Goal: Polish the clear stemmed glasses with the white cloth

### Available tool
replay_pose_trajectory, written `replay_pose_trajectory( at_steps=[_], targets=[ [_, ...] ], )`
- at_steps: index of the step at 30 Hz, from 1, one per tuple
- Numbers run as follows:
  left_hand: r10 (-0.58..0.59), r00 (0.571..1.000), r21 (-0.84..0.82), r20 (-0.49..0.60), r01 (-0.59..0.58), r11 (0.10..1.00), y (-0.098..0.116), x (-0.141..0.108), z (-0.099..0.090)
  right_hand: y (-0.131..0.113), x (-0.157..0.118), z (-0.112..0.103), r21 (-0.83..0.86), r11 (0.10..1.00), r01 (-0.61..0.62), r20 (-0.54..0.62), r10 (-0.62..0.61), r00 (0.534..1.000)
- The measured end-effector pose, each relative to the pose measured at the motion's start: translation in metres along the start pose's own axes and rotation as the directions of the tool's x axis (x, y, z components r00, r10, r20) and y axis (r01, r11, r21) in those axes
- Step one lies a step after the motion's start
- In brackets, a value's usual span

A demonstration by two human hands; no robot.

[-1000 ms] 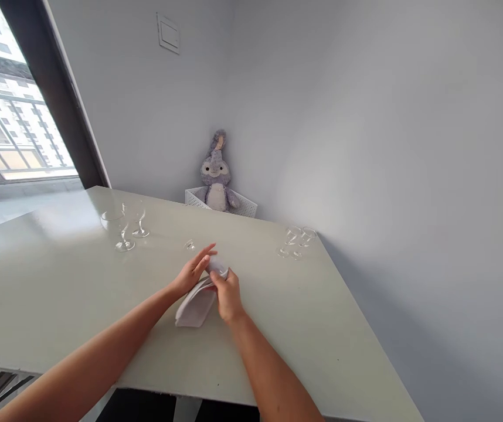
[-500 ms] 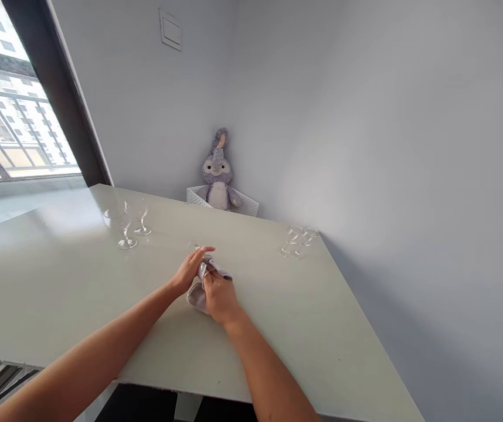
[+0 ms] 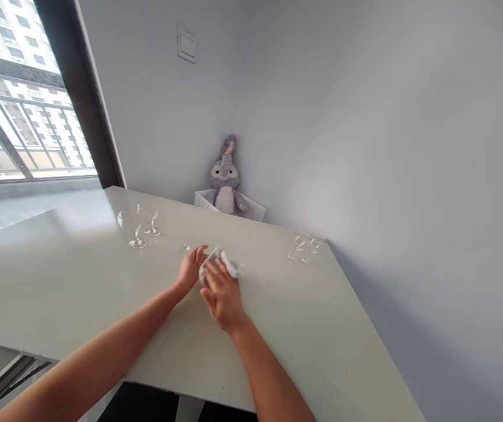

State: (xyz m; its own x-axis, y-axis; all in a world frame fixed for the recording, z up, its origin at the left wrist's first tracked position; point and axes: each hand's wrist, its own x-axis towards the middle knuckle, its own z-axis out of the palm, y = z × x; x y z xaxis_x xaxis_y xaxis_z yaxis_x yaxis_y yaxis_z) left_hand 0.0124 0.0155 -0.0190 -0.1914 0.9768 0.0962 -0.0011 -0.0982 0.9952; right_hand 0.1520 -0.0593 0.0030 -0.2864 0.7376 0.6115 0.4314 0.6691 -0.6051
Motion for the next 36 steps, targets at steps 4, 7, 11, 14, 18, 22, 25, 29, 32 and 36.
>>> replay_pose_trajectory(
  at_steps=[4, 7, 11, 14, 18, 22, 25, 29, 32, 36],
  targets=[
    [0.077, 0.99, 0.084, 0.118, -0.087, 0.993, 0.005, -0.019, 0.011, 0.004, 0.004, 0.003, 0.043, 0.998, -0.054, 0.039, 0.053, 0.998],
    [0.13, 0.975, 0.03, 0.18, -0.138, 0.99, 0.009, -0.031, 0.016, 0.017, 0.005, -0.001, 0.397, 0.846, -0.356, -0.038, 0.402, 0.915],
    [0.274, 0.956, 0.004, 0.102, -0.276, 0.961, 0.009, -0.037, 0.019, 0.026, 0.006, 0.001, 0.826, 0.272, -0.494, 0.186, 0.696, 0.694],
    [0.427, 0.903, 0.147, 0.048, -0.429, 0.891, 0.005, -0.033, 0.017, 0.024, 0.007, 0.009, 0.908, -0.02, -0.418, 0.312, 0.698, 0.645],
    [0.622, 0.778, 0.348, 0.093, -0.61, 0.712, 0.001, -0.025, 0.012, 0.02, 0.007, 0.012, 0.907, -0.158, -0.389, 0.388, 0.672, 0.631],
    [0.694, 0.69, 0.386, 0.206, -0.709, 0.59, -0.001, -0.022, 0.012, 0.02, 0.005, 0.01, 0.884, -0.122, -0.452, 0.387, 0.732, 0.56],
    [0.637, 0.728, 0.381, 0.254, -0.68, 0.626, -0.004, -0.022, 0.015, 0.021, 0.005, 0.008, 0.889, 0.051, -0.455, 0.243, 0.789, 0.564],
    [0.429, 0.829, 0.441, 0.36, -0.556, 0.704, -0.008, -0.026, 0.018, 0.022, 0.007, -0.005, 0.756, 0.472, -0.453, -0.111, 0.775, 0.622],
    [0.476, 0.796, 0.513, 0.375, -0.605, 0.609, -0.006, -0.026, 0.017, 0.023, 0.01, -0.023, 0.467, 0.764, -0.446, -0.388, 0.63, 0.673],
    [0.668, 0.65, 0.645, 0.362, -0.692, 0.324, 0.007, -0.019, 0.008, 0.025, 0.011, -0.041, 0.056, 0.923, -0.381, -0.463, 0.362, 0.809]
  ],
)
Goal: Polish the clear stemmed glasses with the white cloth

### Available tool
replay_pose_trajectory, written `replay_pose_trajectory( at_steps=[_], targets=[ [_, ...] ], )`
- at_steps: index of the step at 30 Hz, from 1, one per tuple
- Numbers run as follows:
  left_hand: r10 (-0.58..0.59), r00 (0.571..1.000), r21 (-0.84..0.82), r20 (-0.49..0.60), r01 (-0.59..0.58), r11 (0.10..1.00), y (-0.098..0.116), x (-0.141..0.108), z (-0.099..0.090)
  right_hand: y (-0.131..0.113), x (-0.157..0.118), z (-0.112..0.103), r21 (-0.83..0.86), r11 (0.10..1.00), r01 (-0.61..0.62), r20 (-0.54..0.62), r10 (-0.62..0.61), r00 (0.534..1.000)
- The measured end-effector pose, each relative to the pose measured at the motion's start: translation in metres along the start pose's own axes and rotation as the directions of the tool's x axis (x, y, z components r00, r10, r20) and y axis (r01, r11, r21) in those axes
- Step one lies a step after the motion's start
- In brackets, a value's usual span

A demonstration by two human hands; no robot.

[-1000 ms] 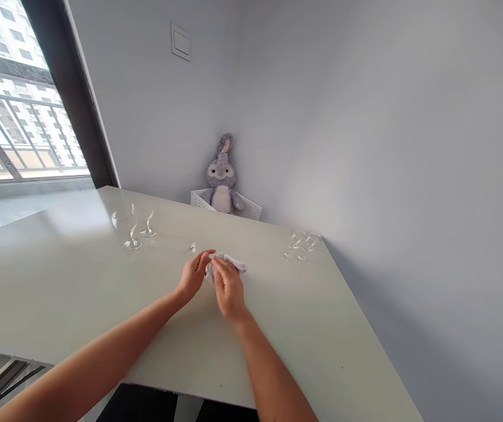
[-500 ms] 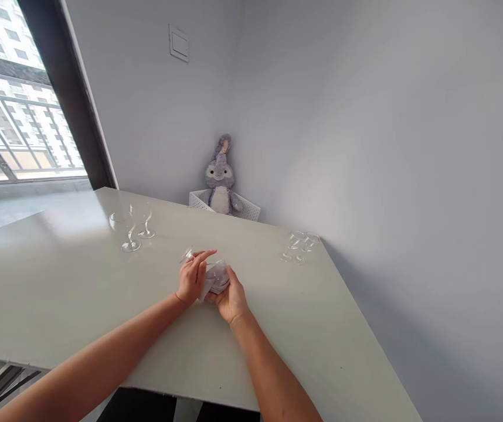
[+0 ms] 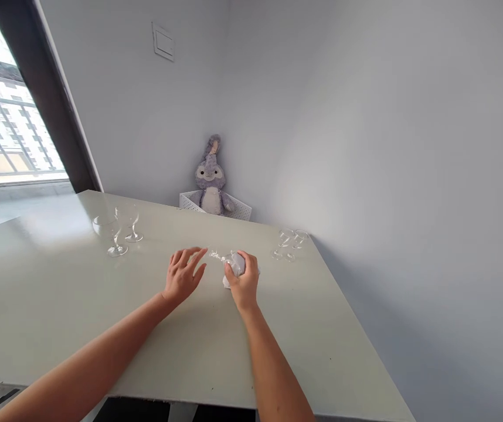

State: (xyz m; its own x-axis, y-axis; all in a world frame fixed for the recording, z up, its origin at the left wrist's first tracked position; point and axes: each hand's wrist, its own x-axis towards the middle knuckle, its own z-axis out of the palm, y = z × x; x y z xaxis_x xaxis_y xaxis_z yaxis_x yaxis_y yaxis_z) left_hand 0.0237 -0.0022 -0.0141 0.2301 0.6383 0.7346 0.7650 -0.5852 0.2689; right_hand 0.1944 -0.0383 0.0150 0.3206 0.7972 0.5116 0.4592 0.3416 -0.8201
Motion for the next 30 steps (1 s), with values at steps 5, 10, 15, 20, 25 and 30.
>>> replay_pose_trajectory(
  at_steps=[5, 10, 15, 20, 25, 30],
  targets=[
    [0.213, 0.957, 0.014, 0.196, -0.22, 0.975, -0.011, 0.009, -0.005, -0.001, -0.001, -0.003, -0.031, 0.985, 0.171, 0.229, -0.16, 0.96],
    [0.096, 0.9, -0.1, 0.424, -0.059, 0.993, -0.001, 0.002, 0.007, -0.004, -0.002, 0.0, 0.201, 0.977, -0.067, 0.191, 0.028, 0.981],
    [-0.205, 0.812, -0.089, 0.547, 0.3, 0.95, 0.023, -0.007, 0.014, -0.004, -0.013, 0.022, 0.477, 0.831, -0.286, 0.288, 0.16, 0.944],
    [-0.335, 0.777, -0.031, 0.533, 0.414, 0.91, 0.024, -0.008, 0.015, -0.008, -0.037, 0.043, 0.32, 0.941, -0.109, 0.286, 0.014, 0.958],
    [-0.256, 0.864, -0.132, 0.434, 0.342, 0.93, 0.014, -0.008, 0.011, -0.009, -0.056, 0.053, 0.012, 0.973, 0.229, 0.413, -0.213, 0.885],
    [-0.114, 0.931, -0.272, 0.348, 0.217, 0.937, 0.008, -0.01, 0.015, -0.003, -0.047, 0.047, -0.188, 0.929, 0.317, 0.389, -0.226, 0.893]
  ],
)
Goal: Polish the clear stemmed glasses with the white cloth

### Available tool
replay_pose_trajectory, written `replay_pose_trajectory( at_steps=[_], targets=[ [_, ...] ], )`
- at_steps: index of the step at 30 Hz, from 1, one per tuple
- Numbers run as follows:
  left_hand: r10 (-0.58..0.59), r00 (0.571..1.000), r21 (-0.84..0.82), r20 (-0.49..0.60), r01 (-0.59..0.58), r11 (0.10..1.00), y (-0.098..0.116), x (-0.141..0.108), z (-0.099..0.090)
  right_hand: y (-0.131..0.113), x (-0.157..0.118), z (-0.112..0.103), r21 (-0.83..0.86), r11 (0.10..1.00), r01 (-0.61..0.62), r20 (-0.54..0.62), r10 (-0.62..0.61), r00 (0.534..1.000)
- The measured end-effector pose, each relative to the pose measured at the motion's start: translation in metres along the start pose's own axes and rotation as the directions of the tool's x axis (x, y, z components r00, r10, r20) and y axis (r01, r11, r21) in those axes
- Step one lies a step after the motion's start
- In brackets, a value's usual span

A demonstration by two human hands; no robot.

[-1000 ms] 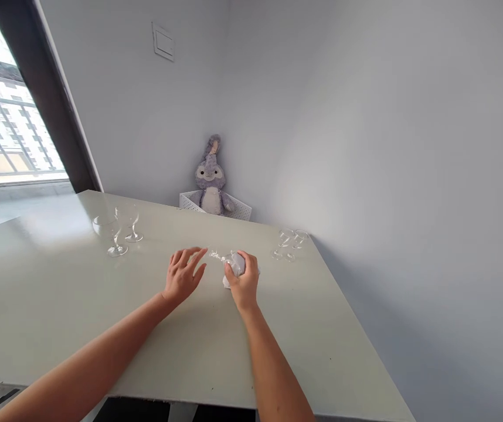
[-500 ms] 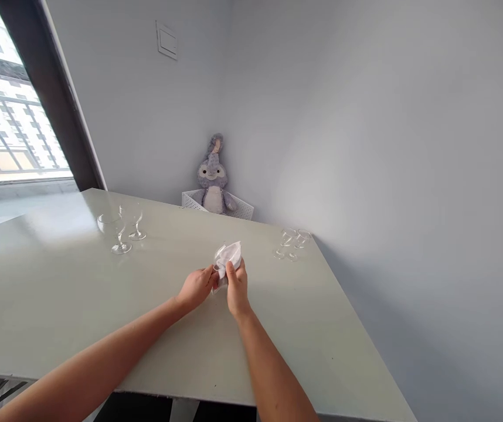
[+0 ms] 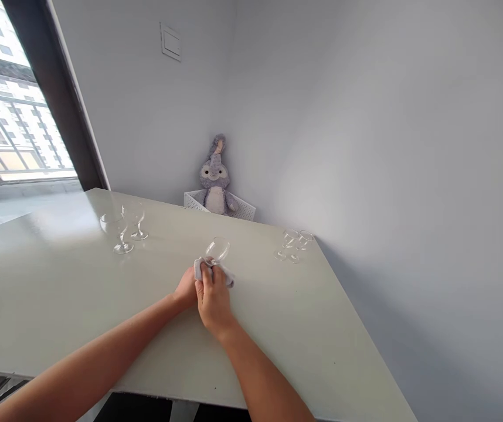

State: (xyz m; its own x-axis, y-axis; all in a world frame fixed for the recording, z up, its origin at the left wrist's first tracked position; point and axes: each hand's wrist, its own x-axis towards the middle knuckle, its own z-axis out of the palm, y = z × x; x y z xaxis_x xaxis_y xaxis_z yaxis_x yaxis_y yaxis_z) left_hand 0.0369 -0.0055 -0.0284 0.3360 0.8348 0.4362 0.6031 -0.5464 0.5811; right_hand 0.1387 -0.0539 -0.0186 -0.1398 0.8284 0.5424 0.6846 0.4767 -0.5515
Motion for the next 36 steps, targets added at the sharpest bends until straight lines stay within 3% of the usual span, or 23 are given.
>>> replay_pose_trajectory(
  at_steps=[4, 6, 8, 9, 10, 12, 14, 16, 20, 23, 26, 29, 32, 36],
  targets=[
    [-0.023, 0.997, -0.007, -0.076, 0.023, 1.0, -0.007, 0.006, 0.003, 0.013, 0.008, -0.018, 0.002, 0.991, -0.135, -0.004, 0.135, 0.991],
    [-0.117, 0.982, -0.009, -0.151, 0.117, 0.993, -0.013, 0.011, 0.0, 0.017, 0.009, -0.025, 0.094, 0.972, -0.216, 0.147, 0.201, 0.968],
    [-0.2, 0.958, -0.037, -0.204, 0.197, 0.98, -0.021, 0.015, -0.007, 0.019, 0.008, -0.031, 0.192, 0.949, -0.251, 0.326, 0.179, 0.928],
    [-0.225, 0.95, -0.056, -0.215, 0.218, 0.974, -0.024, 0.017, -0.011, 0.019, 0.009, -0.033, 0.215, 0.947, -0.24, 0.349, 0.155, 0.924],
    [-0.236, 0.947, -0.072, -0.219, 0.225, 0.972, -0.027, 0.018, -0.014, 0.018, 0.009, -0.035, 0.207, 0.955, -0.213, 0.314, 0.141, 0.939],
    [-0.214, 0.953, -0.084, -0.216, 0.2, 0.976, -0.029, 0.018, -0.016, 0.019, 0.011, -0.038, 0.092, 0.983, -0.156, 0.12, 0.144, 0.982],
    [-0.135, 0.973, -0.06, -0.189, 0.126, 0.99, -0.027, 0.015, -0.013, 0.022, 0.014, -0.038, -0.058, 0.989, -0.139, -0.035, 0.137, 0.99],
    [-0.015, 0.991, -0.016, -0.131, 0.013, 1.0, -0.021, 0.012, -0.005, 0.028, 0.016, -0.037, -0.109, 0.982, -0.156, -0.067, 0.149, 0.987],
    [0.153, 0.988, 0.011, 0.004, -0.153, 0.988, -0.008, 0.006, 0.009, 0.034, 0.018, -0.032, 0.207, 0.936, -0.286, 0.017, 0.288, 0.957],
    [0.144, 0.989, -0.035, 0.045, -0.143, 0.989, -0.004, 0.004, 0.011, 0.031, 0.018, -0.028, 0.489, 0.805, -0.336, 0.113, 0.324, 0.939],
    [0.127, 0.99, -0.078, 0.054, -0.123, 0.989, -0.005, 0.004, 0.013, 0.028, 0.017, -0.021, 0.641, 0.69, -0.336, 0.144, 0.321, 0.936],
    [0.129, 0.99, -0.116, 0.053, -0.122, 0.986, -0.008, 0.003, 0.018, 0.031, 0.016, -0.012, 0.709, 0.613, -0.35, 0.112, 0.391, 0.913],
    [0.055, 0.996, -0.11, 0.064, -0.048, 0.993, -0.009, 0.001, 0.024, 0.043, 0.019, -0.008, 0.752, 0.549, -0.365, 0.05, 0.505, 0.862],
    [0.018, 0.983, -0.068, 0.181, -0.006, 0.998, -0.008, -0.001, 0.024, 0.075, 0.031, -0.02, 0.664, 0.641, -0.385, -0.167, 0.629, 0.759]
  ],
)
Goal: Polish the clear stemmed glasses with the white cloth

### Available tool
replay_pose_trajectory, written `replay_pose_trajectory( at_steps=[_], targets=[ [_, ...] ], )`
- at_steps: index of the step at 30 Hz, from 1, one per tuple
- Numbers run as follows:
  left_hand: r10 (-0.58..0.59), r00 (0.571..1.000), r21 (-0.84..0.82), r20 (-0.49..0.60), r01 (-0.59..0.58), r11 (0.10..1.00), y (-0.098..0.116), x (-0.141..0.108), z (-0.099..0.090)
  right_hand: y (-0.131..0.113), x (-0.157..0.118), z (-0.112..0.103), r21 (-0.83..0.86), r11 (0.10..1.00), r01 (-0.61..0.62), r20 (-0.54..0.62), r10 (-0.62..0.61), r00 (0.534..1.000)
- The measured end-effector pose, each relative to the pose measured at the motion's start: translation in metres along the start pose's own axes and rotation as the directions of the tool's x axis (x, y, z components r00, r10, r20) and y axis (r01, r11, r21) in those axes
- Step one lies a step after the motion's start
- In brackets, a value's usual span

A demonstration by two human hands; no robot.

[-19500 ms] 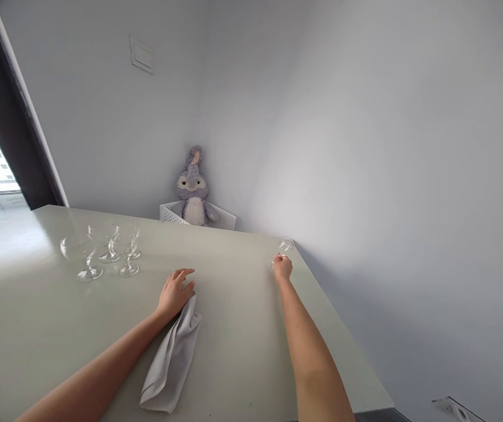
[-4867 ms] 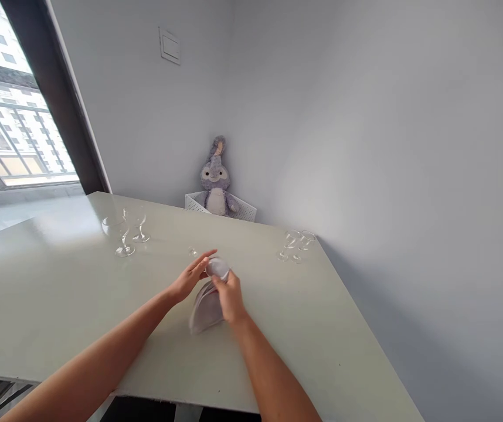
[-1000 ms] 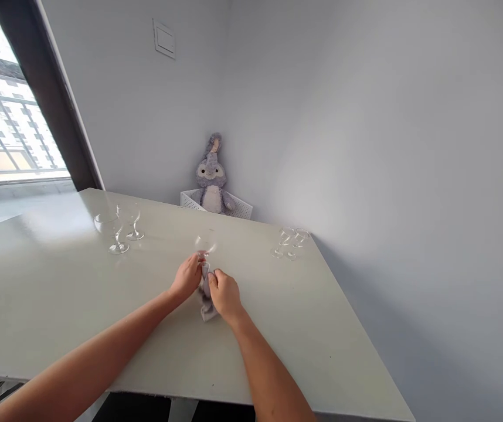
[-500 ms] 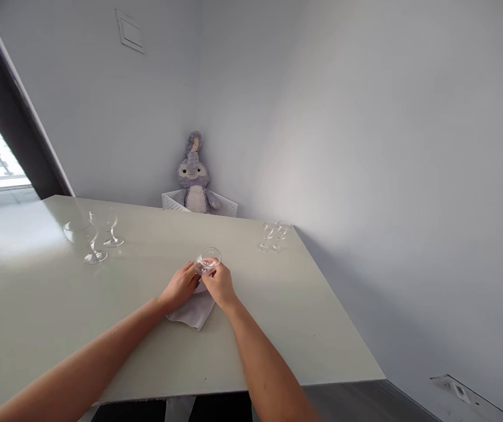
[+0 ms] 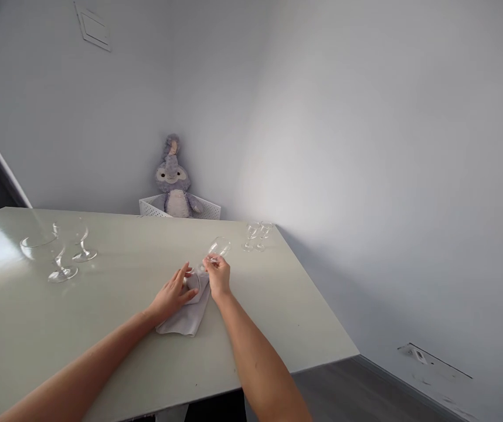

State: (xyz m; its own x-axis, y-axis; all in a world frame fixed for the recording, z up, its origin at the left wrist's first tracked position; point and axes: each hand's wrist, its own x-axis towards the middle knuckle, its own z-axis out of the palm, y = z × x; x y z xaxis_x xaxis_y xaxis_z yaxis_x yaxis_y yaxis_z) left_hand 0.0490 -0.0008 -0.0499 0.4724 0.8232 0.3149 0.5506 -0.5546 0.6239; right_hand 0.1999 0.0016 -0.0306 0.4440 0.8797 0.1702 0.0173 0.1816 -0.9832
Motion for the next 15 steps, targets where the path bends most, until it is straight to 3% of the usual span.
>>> replay_pose_trajectory(
  at_steps=[4, 9, 11, 15],
  targets=[
    [0.124, 0.984, 0.042, 0.13, -0.13, 0.991, 0.002, -0.002, -0.007, 0.01, 0.039, -0.025, -0.116, 0.993, 0.006, -0.148, -0.023, 0.989],
    [0.252, 0.944, 0.012, 0.212, -0.26, 0.965, 0.001, -0.004, -0.01, 0.022, 0.077, -0.045, -0.211, 0.977, -0.039, -0.262, -0.018, 0.965],
    [0.254, 0.942, 0.01, 0.218, -0.262, 0.965, 0.0, -0.004, -0.01, 0.024, 0.088, -0.048, -0.236, 0.97, -0.054, -0.287, -0.016, 0.958],
    [0.16, 0.97, -0.015, 0.183, -0.16, 0.987, 0.001, -0.004, -0.011, 0.026, 0.107, -0.051, -0.257, 0.963, -0.081, -0.319, -0.005, 0.948]
  ],
)
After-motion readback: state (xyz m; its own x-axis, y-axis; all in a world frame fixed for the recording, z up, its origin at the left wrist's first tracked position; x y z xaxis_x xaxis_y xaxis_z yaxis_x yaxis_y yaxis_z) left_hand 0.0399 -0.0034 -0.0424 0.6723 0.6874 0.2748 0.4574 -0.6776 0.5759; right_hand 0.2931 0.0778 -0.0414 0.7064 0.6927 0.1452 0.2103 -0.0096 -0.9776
